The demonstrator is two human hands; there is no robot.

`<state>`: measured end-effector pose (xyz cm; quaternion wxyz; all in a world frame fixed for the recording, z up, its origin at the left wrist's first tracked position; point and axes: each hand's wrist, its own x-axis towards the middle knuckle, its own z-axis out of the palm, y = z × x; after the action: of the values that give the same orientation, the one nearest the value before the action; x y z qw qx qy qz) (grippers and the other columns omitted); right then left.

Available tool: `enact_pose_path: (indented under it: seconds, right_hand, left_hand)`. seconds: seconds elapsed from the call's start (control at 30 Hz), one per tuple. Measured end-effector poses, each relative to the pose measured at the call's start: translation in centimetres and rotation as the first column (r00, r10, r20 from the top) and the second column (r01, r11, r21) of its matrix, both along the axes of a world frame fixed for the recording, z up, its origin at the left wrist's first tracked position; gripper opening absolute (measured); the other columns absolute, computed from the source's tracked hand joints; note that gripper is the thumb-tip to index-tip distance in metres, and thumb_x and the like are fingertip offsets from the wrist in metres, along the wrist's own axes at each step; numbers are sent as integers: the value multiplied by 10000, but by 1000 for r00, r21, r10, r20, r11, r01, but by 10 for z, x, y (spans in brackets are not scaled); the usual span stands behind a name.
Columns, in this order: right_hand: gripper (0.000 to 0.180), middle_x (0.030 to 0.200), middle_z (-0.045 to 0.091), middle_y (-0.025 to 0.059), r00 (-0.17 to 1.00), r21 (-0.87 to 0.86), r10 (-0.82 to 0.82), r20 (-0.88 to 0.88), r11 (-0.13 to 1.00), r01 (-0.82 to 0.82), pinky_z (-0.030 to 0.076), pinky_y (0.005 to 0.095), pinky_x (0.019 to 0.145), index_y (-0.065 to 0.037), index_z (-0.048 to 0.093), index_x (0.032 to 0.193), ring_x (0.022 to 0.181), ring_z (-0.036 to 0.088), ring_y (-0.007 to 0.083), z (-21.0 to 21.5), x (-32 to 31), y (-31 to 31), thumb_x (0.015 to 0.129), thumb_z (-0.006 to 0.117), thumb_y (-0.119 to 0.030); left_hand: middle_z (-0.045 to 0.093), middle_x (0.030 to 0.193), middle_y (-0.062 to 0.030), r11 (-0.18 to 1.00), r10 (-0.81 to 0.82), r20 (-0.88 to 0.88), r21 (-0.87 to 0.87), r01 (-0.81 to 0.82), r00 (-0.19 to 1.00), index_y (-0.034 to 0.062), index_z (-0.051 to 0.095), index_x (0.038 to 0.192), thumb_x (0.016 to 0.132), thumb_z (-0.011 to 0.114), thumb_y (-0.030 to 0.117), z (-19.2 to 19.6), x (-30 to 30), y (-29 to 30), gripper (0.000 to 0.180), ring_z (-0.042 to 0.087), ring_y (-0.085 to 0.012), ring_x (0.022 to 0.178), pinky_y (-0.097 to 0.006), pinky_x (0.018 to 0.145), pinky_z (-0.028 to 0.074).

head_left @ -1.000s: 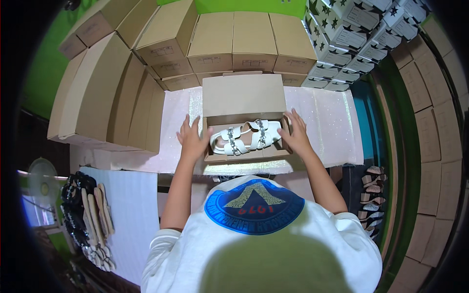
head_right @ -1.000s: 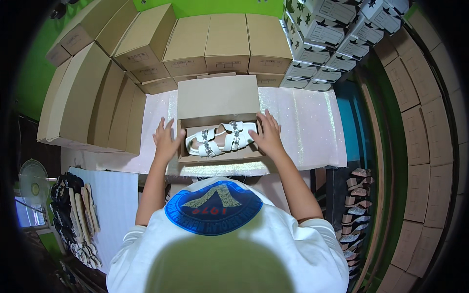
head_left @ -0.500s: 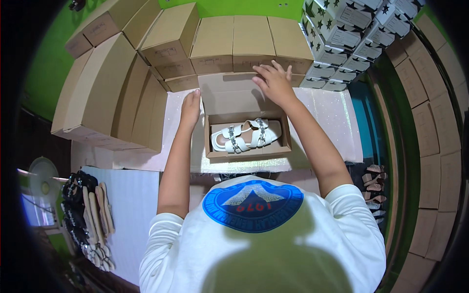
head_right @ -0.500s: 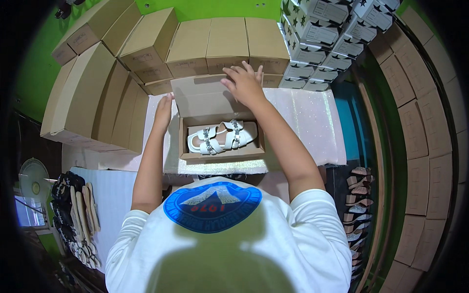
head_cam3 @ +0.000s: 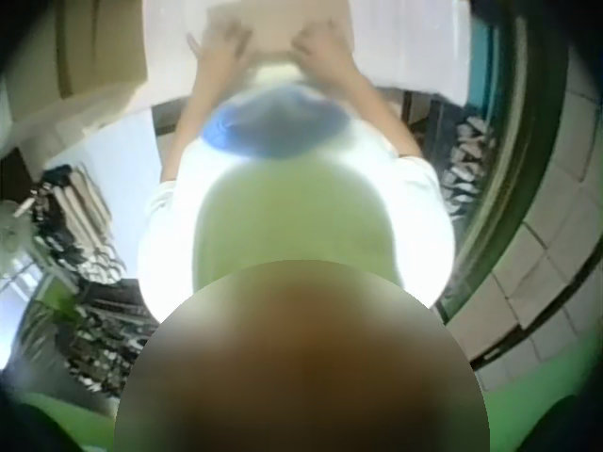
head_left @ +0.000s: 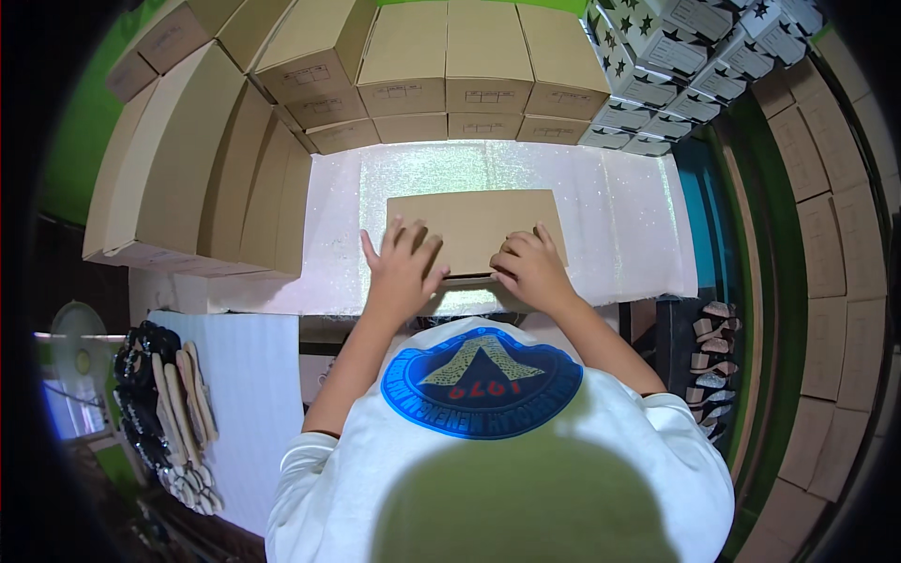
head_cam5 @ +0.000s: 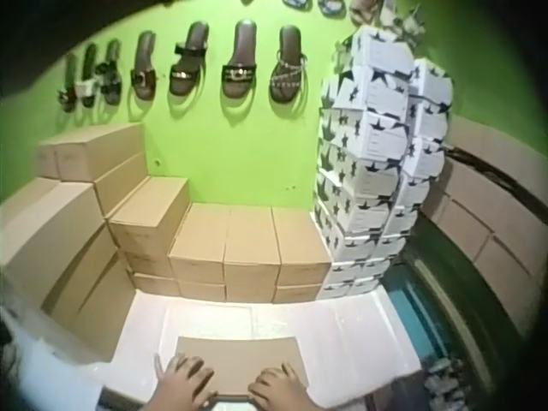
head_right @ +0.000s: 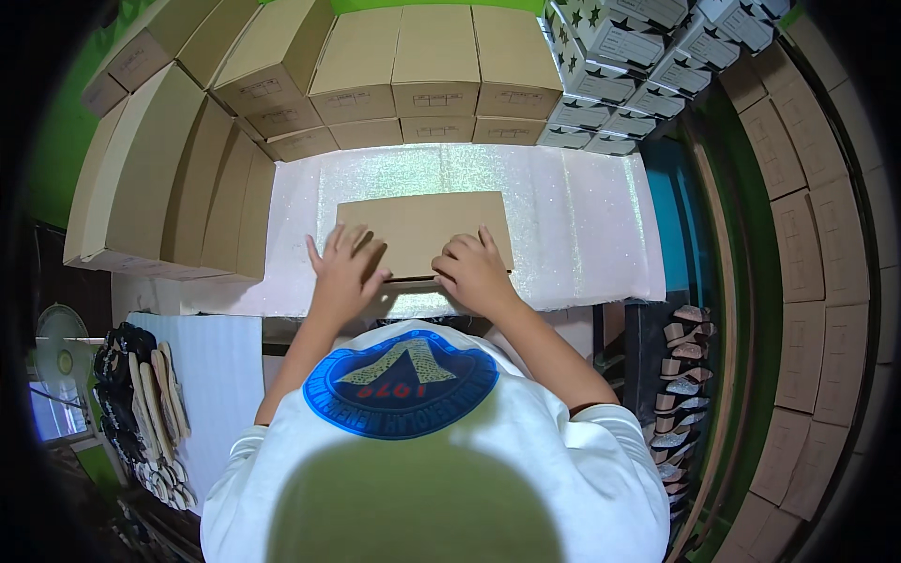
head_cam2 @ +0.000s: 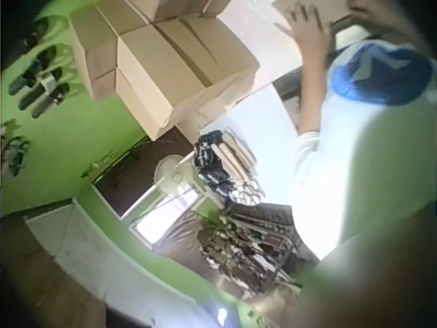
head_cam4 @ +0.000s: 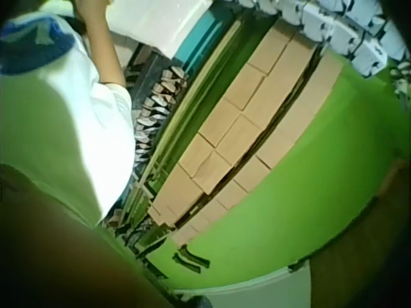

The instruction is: Placing sandals into shoe boxes and stacking the boxes.

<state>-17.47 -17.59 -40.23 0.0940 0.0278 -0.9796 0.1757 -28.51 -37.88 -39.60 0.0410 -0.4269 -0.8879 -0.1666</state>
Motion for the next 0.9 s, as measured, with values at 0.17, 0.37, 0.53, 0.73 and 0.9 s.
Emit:
enact_pose_path:
  seconds: [0.17,0.37,0.53,0.73,0.9]
  right_hand:
    - [258,1008,545,53,998,-45,65,22,997,-64,273,542,985,-158,598,972,1061,491,239,-18,0,-10,741,639,-266]
    - [582,1350,383,73,997,88,73,33,993,-76,244,507,1027,-200,414,1291,1240,371,250,-38,-7,-27,759,619,-315]
    - [649,1366,363,92,998,155,-62,25,986,58,259,511,1015,-188,389,1315,1249,349,284,-40,5,-12,744,622,-390]
    - [752,1391,326,102,950,163,-303,82,944,287,234,510,1028,-170,364,1333,1279,310,288,-38,30,14,697,651,-452]
    - [809,1412,277,143,888,59,-452,83,892,448,311,497,989,-151,306,1362,1257,333,349,-46,47,25,698,666,-442]
  left_hand:
    - [381,1319,-120,985,-124,17,-120,125,992,155,434,1268,740,626,406,-30,10,6,616,299,-332,1256,-646,976,161]
    - [325,1385,-113,985,-143,-16,-100,141,990,96,329,1343,715,648,421,-52,7,18,776,296,-270,1285,-512,1021,241]
    - [330,1387,-107,989,-63,17,-132,65,998,67,318,1344,687,656,457,-42,-1,5,835,306,-264,1285,-496,1023,249]
    - [314,1397,-121,986,52,23,-161,-47,998,55,318,1343,697,658,429,-53,-6,-24,820,304,-289,1287,-502,1011,265]
    - [276,1417,-130,991,104,30,-83,-101,994,109,344,1341,742,646,357,-65,-2,-43,715,294,-305,1289,-511,1006,265]
